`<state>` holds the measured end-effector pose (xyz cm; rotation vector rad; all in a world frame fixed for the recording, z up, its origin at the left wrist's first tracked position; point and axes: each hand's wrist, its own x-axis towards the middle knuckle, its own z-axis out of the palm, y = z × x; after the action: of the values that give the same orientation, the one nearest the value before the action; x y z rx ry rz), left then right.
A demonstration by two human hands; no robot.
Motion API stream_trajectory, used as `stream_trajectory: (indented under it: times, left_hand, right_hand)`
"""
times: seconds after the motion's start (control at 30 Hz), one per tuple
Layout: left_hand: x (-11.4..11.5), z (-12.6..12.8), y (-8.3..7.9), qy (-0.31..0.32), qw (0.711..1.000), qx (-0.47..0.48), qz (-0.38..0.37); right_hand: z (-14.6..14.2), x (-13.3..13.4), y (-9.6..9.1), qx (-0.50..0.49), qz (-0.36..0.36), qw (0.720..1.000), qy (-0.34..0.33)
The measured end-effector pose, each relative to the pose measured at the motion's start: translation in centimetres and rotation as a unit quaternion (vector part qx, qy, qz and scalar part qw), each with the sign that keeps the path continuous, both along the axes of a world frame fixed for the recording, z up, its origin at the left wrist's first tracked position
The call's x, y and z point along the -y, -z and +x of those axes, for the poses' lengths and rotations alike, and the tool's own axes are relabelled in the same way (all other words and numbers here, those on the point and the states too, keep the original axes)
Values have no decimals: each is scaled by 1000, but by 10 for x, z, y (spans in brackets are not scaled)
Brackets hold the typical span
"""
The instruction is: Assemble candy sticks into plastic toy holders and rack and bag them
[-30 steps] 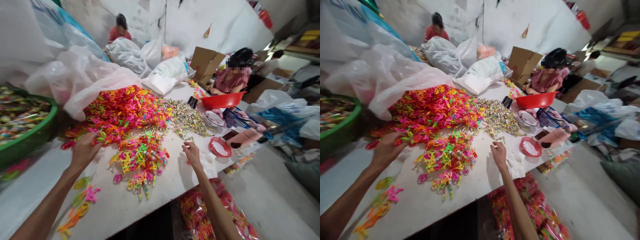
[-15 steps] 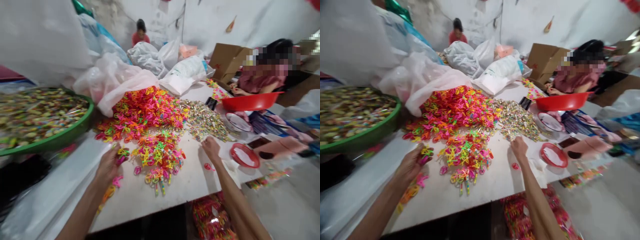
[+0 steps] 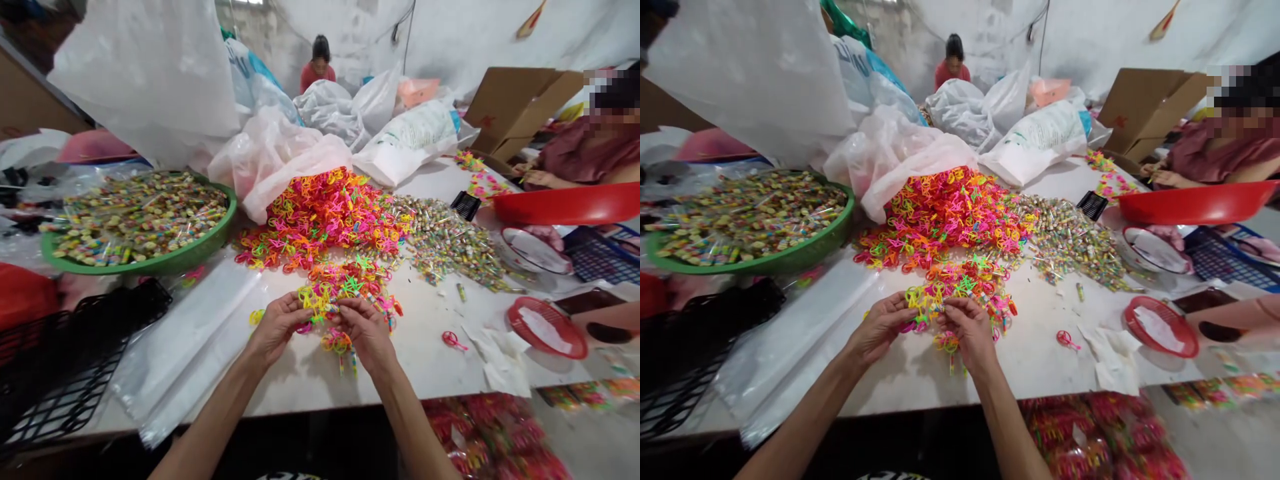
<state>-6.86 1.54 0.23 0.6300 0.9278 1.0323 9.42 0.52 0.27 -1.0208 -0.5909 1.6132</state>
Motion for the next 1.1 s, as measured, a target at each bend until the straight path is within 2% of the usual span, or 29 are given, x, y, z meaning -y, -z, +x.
stream_trajectory:
  times: [0.1,0.17,0.27,0.33,0.43,0.53,0.63,0.77,0.9,1.1]
  left_hand:
    - [4,2,4,13,1000,-27,8]
    - [7,4,9,4,993,-113,45]
    - [9,7,13,28,957,-260,124]
    - [8,8,12,71,943,-284,157]
    - [7,6,7,85,955,-249,133]
    - [8,2,5,60,977,-187,79]
    - [11,0,8,58,988,-124,70]
    - [13,0,11,74,990,-96,68]
    - [13,-1,10,108,987,-97,65]
    - [15,2,15,130,990,-58,19]
  right_hand:
    - [1,1,3,-11,-6,1000,-7]
    - [1,1,0,2,14,1000,-4]
    - [0,0,-6,91,75,993,-17]
    - [1,-3,-10,188,127,973,-42]
    - [7,-6,-11,273,157,944,-102]
    - [15,-4,-4,263,119,944,-157]
    - [19,1,4,222,79,961,-147]
    - [18,8,10,162,47,979,-116]
    - [21,12,13,134,39,981,-132]
    - [30,16,22,133,67,976,-159]
